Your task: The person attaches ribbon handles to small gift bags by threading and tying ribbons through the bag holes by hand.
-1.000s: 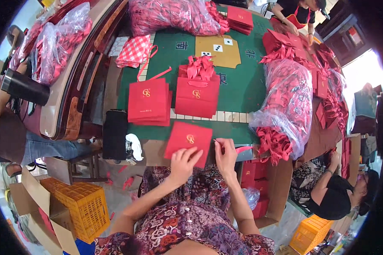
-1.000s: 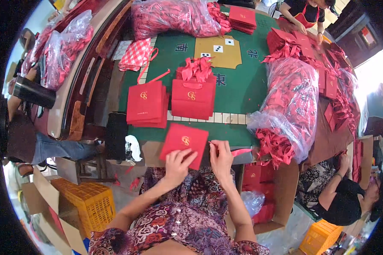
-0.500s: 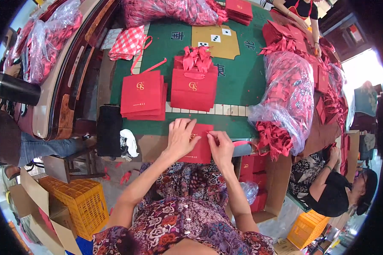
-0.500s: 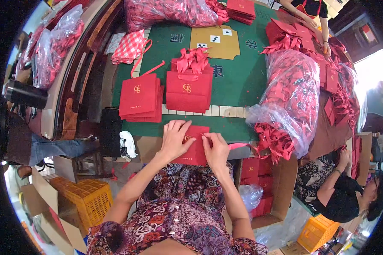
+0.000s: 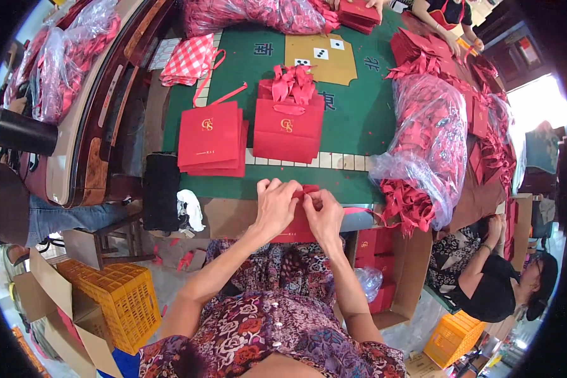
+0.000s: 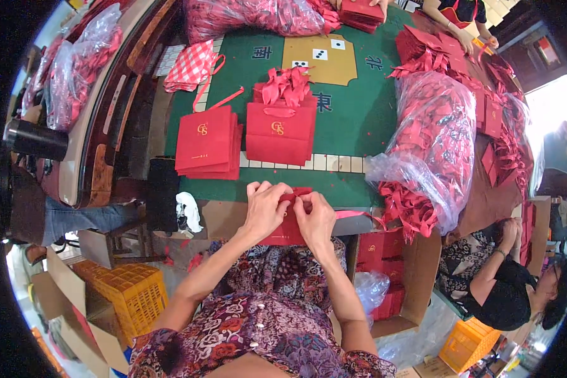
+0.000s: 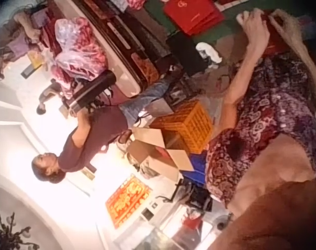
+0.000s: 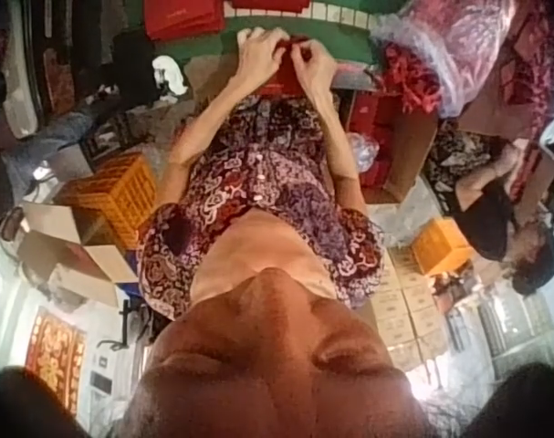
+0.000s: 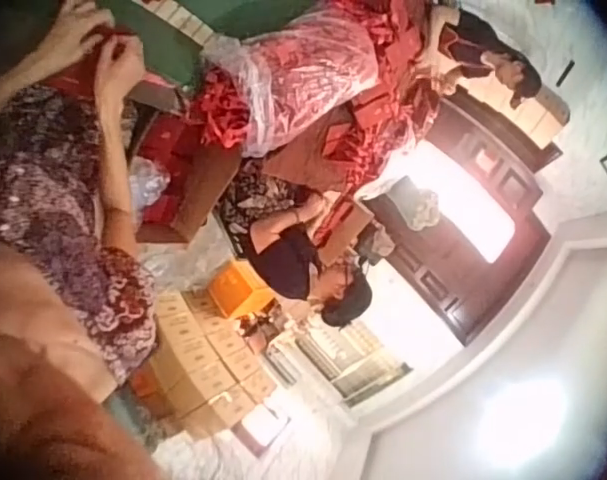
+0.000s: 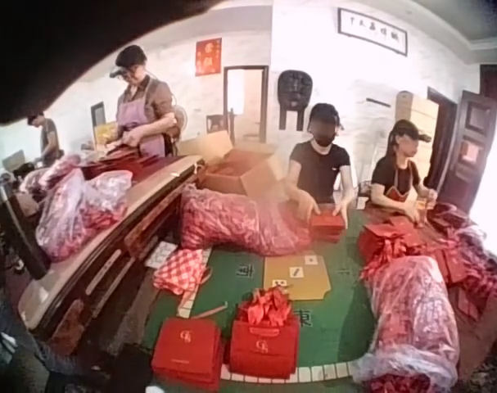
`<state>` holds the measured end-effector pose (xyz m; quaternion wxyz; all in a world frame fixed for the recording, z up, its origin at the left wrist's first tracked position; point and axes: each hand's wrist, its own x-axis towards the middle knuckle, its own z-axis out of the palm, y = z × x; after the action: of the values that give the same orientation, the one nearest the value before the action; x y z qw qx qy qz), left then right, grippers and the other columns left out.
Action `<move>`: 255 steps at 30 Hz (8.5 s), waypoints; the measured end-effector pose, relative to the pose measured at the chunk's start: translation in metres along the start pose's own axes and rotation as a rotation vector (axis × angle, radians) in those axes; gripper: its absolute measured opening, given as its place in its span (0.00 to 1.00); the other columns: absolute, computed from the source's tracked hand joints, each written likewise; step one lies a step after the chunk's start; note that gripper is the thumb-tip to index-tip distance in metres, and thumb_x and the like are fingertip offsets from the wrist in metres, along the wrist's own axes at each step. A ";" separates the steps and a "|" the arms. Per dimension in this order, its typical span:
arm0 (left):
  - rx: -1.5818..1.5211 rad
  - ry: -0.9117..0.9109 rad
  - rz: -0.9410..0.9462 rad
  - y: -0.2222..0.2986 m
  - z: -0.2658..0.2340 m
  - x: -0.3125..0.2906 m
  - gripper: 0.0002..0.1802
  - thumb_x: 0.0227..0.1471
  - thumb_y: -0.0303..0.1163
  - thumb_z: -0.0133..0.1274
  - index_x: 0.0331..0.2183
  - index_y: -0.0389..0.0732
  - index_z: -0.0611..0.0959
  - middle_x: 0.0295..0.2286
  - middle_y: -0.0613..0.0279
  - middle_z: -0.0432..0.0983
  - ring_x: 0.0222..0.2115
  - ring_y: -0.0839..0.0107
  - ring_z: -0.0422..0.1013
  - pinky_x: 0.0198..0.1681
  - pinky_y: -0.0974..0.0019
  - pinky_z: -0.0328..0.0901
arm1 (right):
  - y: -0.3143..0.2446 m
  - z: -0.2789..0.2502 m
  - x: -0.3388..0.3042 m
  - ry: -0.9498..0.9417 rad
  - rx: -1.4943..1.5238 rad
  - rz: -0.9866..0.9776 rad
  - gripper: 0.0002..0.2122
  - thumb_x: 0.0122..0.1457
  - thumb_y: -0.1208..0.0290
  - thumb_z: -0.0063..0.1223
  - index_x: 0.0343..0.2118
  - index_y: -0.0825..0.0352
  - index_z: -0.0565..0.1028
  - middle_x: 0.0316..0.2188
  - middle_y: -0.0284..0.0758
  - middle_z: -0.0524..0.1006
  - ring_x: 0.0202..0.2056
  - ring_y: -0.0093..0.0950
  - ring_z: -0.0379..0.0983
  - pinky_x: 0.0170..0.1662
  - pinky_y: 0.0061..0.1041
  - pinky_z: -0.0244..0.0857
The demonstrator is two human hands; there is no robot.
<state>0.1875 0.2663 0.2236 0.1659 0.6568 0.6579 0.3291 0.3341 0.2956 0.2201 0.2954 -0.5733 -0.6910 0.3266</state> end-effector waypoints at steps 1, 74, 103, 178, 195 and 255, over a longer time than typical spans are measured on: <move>0.001 0.000 -0.002 0.002 0.000 -0.001 0.14 0.42 0.26 0.63 0.35 0.45 0.79 0.30 0.66 0.80 0.34 0.64 0.70 0.46 0.56 0.54 | -0.003 0.000 0.000 -0.002 0.001 0.000 0.07 0.56 0.69 0.60 0.28 0.67 0.76 0.23 0.40 0.77 0.24 0.36 0.76 0.29 0.35 0.68; -0.907 -0.270 -0.372 0.031 0.014 -0.070 0.25 0.60 0.26 0.52 0.55 0.36 0.62 0.43 0.56 0.73 0.45 0.71 0.71 0.47 0.65 0.68 | -0.018 -0.036 0.000 -0.350 0.501 0.308 0.12 0.61 0.66 0.59 0.26 0.69 0.72 0.18 0.26 0.74 0.20 0.13 0.67 0.23 0.18 0.61; -0.939 -0.267 -0.581 -0.024 -0.029 -0.054 0.11 0.62 0.30 0.52 0.44 0.35 0.80 0.36 0.64 0.79 0.33 0.77 0.74 0.39 0.72 0.70 | -0.040 -0.010 -0.020 -0.311 0.090 -0.301 0.07 0.55 0.79 0.60 0.37 0.67 0.76 0.31 0.40 0.74 0.32 0.42 0.77 0.34 0.36 0.72; -0.297 -0.120 -0.077 -0.025 -0.035 -0.015 0.08 0.50 0.26 0.58 0.32 0.38 0.76 0.28 0.57 0.73 0.24 0.61 0.71 0.29 0.60 0.66 | -0.009 0.009 0.063 -0.307 0.261 0.011 0.09 0.59 0.70 0.57 0.33 0.72 0.81 0.23 0.36 0.79 0.24 0.22 0.73 0.31 0.24 0.67; 0.008 0.003 -0.205 -0.031 0.010 0.019 0.13 0.43 0.36 0.66 0.26 0.39 0.81 0.23 0.59 0.76 0.29 0.60 0.70 0.35 0.57 0.64 | 0.006 -0.005 0.056 -0.145 -0.038 0.005 0.11 0.54 0.66 0.63 0.28 0.69 0.78 0.22 0.39 0.80 0.25 0.37 0.79 0.30 0.34 0.70; -0.108 0.396 0.071 -0.010 -0.081 -0.040 0.23 0.41 0.19 0.62 0.43 0.41 0.81 0.38 0.55 0.77 0.37 0.59 0.74 0.41 0.63 0.68 | 0.061 -0.095 -0.020 0.407 -0.452 -0.091 0.13 0.45 0.88 0.48 0.34 0.66 0.74 0.37 0.42 0.71 0.42 0.45 0.68 0.46 0.41 0.63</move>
<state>0.1299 0.2105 0.2674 0.0564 0.5922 0.6355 0.4923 0.4483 0.2941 0.2297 0.3071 -0.6464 -0.6979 0.0295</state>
